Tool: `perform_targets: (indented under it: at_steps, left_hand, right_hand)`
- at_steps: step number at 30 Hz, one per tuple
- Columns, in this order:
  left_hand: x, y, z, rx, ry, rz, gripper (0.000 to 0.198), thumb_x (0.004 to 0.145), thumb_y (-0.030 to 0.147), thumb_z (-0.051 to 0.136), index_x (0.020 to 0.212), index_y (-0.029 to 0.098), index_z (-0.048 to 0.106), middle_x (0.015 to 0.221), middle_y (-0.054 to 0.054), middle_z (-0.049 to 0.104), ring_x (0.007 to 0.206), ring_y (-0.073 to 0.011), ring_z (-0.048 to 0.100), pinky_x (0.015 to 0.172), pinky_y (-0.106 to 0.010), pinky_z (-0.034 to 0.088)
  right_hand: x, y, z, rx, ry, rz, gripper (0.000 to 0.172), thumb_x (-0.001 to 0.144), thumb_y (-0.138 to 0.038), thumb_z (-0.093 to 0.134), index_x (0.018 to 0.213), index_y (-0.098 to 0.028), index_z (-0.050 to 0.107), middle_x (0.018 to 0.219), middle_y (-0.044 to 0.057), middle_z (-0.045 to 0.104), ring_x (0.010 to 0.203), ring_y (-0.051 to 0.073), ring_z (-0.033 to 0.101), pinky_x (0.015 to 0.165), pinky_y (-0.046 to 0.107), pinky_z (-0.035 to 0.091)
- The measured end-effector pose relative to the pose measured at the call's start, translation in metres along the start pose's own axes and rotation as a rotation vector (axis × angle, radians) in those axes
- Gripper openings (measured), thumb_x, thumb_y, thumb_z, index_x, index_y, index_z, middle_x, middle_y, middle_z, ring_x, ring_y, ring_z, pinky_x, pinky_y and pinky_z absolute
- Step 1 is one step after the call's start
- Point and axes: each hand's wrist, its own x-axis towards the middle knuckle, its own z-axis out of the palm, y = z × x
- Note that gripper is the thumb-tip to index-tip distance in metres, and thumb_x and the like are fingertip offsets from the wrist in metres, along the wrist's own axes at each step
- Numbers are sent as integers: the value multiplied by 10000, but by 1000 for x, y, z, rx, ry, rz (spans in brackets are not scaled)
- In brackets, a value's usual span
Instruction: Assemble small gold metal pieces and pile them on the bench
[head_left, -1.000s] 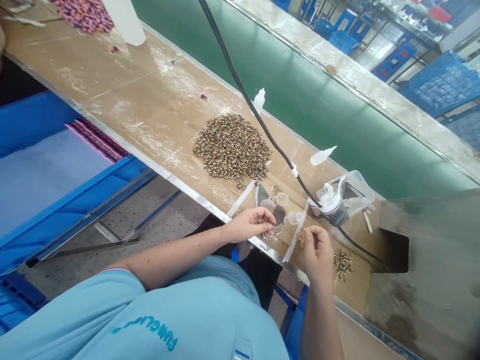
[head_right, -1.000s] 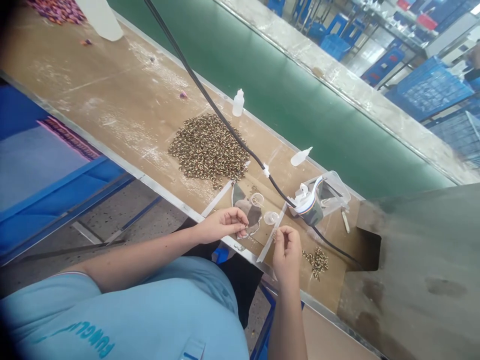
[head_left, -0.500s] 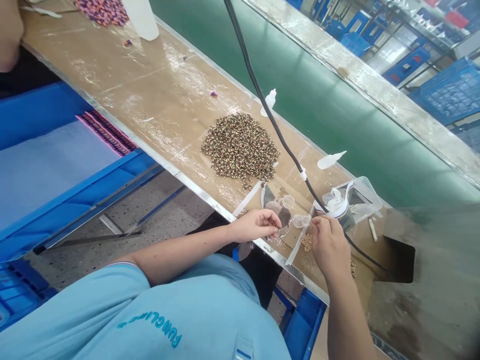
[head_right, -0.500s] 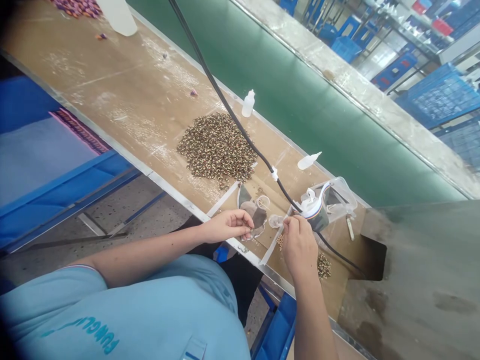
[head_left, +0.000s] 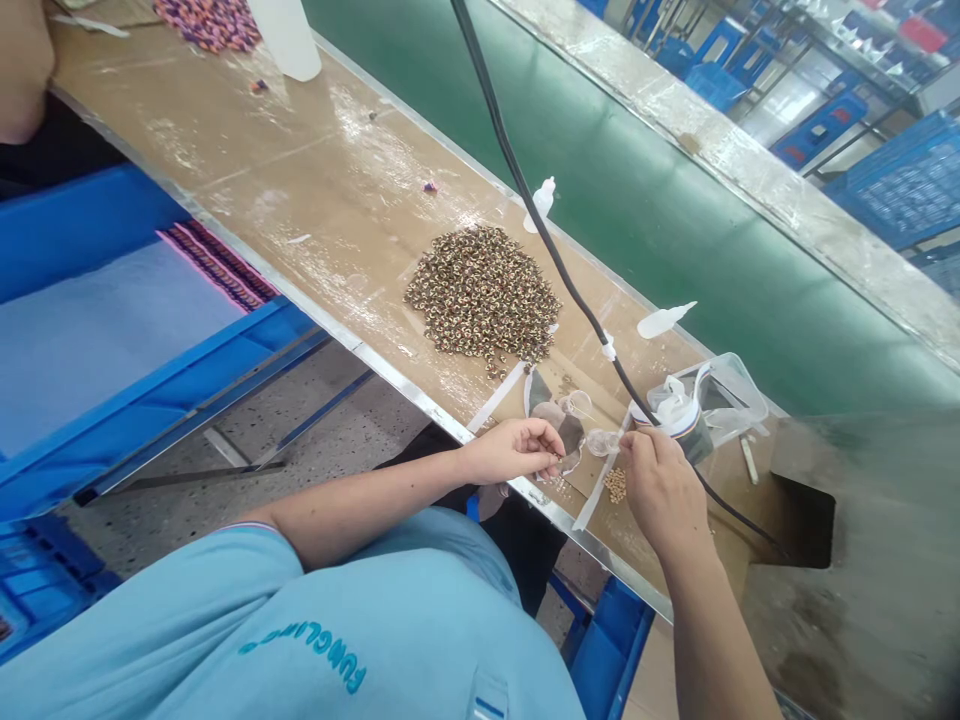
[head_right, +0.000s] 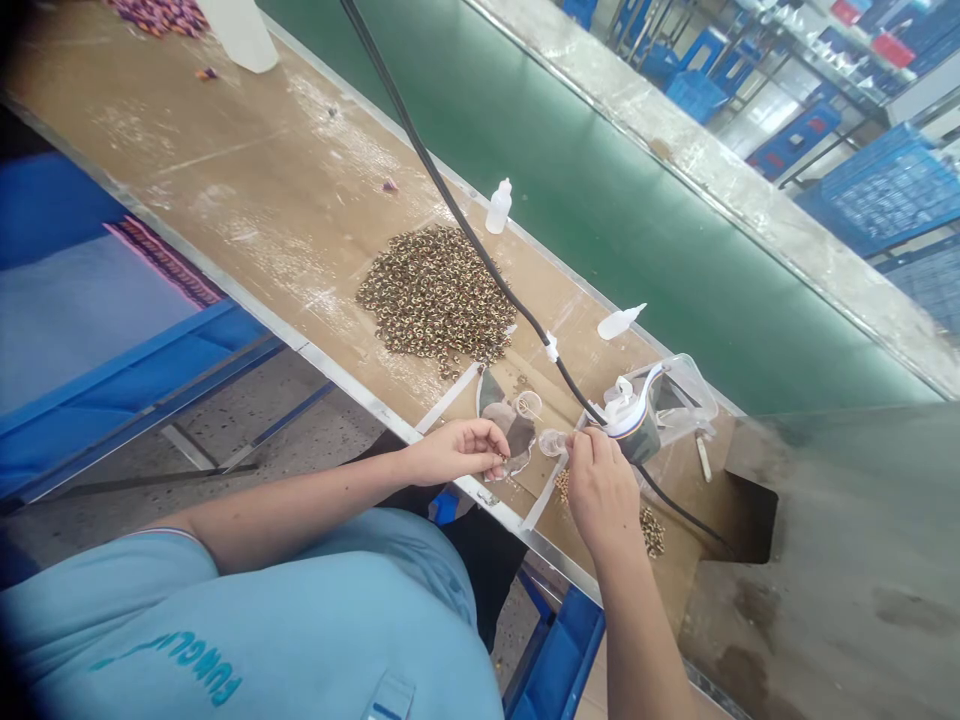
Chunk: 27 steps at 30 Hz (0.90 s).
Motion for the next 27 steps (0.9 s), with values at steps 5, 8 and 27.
perform_targets:
  at_steps: [5, 8, 27]
  left_hand:
    - [0, 0, 0, 3, 11, -9, 205, 695, 233, 695, 798, 128, 552, 639, 5, 630, 598, -80, 594, 639, -237, 490]
    - [0, 0, 0, 6, 10, -14, 211, 694, 240, 698, 799, 127, 553, 635, 7, 626, 598, -82, 594, 640, -239, 490]
    - [-1, 1, 0, 15, 16, -7, 220, 688, 248, 709, 792, 129, 554, 635, 4, 620, 610, -93, 602, 628, -243, 490]
  right_hand:
    - [-1, 1, 1, 30, -7, 5, 211, 919, -185, 344, 814, -182, 528, 827, 75, 538, 760, 187, 469, 676, 272, 368]
    - [-1, 0, 2, 29, -7, 10, 212, 922, -196, 341, 812, -185, 522, 827, 76, 535, 774, 193, 472, 678, 276, 368]
    - [-2, -1, 1, 39, -11, 15, 204, 917, -192, 355, 819, -179, 534, 813, 72, 545, 757, 187, 481, 676, 279, 376]
